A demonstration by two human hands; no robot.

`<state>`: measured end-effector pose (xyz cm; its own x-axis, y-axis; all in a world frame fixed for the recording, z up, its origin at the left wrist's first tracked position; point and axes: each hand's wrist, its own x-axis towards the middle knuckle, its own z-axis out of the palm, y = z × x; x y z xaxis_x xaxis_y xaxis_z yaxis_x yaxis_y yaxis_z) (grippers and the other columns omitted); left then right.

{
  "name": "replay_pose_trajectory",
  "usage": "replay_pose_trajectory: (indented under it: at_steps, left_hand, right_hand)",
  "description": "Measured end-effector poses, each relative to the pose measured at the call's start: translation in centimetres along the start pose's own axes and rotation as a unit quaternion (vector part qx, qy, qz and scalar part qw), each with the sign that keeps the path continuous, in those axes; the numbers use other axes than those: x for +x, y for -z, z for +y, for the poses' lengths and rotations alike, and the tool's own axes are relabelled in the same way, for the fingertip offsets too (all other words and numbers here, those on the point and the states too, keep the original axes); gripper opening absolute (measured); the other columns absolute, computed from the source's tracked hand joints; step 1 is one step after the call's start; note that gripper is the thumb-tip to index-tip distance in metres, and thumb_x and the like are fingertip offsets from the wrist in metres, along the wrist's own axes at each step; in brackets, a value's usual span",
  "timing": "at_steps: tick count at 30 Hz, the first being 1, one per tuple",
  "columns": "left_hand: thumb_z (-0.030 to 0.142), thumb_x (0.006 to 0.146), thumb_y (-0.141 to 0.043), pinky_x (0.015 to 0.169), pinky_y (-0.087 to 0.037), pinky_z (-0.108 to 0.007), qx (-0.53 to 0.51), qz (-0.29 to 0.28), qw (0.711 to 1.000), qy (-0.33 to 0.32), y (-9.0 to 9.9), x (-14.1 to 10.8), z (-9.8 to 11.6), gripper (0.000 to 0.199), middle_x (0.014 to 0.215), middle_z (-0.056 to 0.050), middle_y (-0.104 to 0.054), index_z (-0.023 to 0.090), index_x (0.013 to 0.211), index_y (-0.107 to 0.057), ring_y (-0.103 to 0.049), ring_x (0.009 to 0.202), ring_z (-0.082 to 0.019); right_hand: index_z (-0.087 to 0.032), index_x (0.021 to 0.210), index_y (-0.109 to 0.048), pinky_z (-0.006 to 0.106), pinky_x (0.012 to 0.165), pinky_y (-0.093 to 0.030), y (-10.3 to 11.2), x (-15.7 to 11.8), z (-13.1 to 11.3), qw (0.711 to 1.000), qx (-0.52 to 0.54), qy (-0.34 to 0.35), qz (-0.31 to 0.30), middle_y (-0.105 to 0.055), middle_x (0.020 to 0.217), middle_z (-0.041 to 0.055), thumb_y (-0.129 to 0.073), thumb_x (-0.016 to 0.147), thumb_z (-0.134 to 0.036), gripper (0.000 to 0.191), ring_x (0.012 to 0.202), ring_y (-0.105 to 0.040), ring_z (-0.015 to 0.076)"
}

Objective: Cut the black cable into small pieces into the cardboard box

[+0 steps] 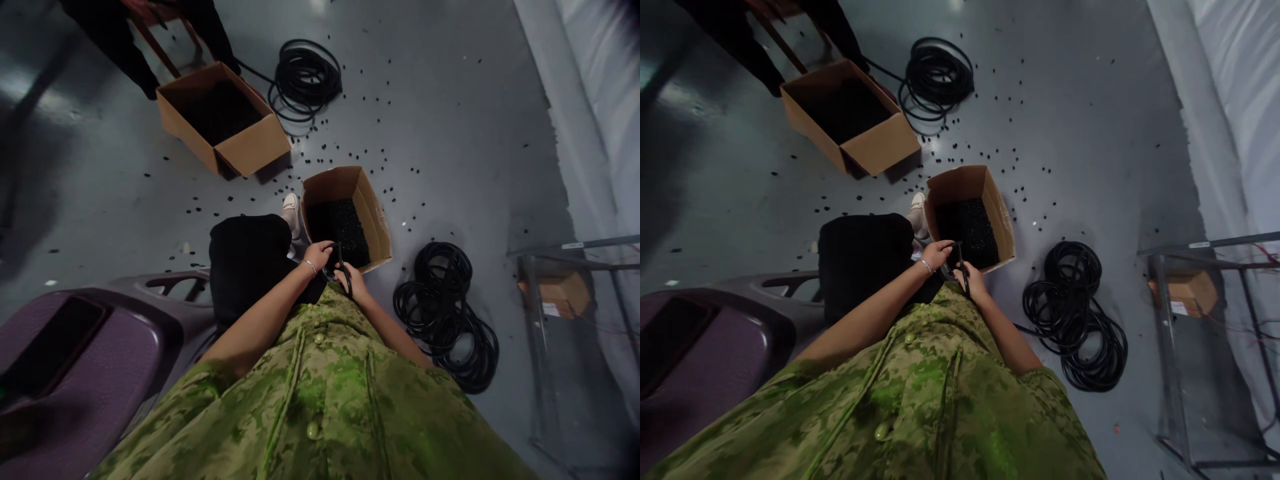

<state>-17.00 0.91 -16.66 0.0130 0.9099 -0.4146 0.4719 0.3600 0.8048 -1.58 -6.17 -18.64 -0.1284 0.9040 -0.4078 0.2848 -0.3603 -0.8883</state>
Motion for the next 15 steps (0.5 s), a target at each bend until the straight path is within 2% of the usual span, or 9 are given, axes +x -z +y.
replay_pose_trajectory:
  at_steps: [6, 15]
  left_hand:
    - [0.016, 0.09, -0.053, 0.104, -0.046, -0.03, 0.096, 0.005, 0.995, -0.026, 0.3, -0.6, 0.8, 0.035, 0.122, -0.009, -0.071, 0.017, 0.12, -0.072, -0.064, 0.115, -0.022]
    - [0.019, 0.091, -0.052, 0.101, -0.046, -0.031, 0.207, -0.008, 0.978, -0.033, 0.6, -1.3, 1.9, 0.037, 0.117, -0.011, -0.072, 0.02, 0.124, -0.07, -0.066, 0.109, -0.024]
  right_hand:
    - [-0.02, 0.1, -0.063, 0.026, 0.065, -0.049, 0.0, 0.1, 0.1, 1.0, -0.015, 0.005, 0.001, -0.067, 0.071, -0.0002, -0.059, 0.082, -0.035, 0.023, 0.069, -0.066, 0.018]
    - [-0.022, 0.101, -0.065, 0.026, 0.066, -0.049, 0.1, 0.0, -0.1, 0.999, -0.031, 0.011, 0.002, -0.067, 0.071, -0.0015, -0.059, 0.083, -0.035, 0.023, 0.068, -0.065, 0.0172]
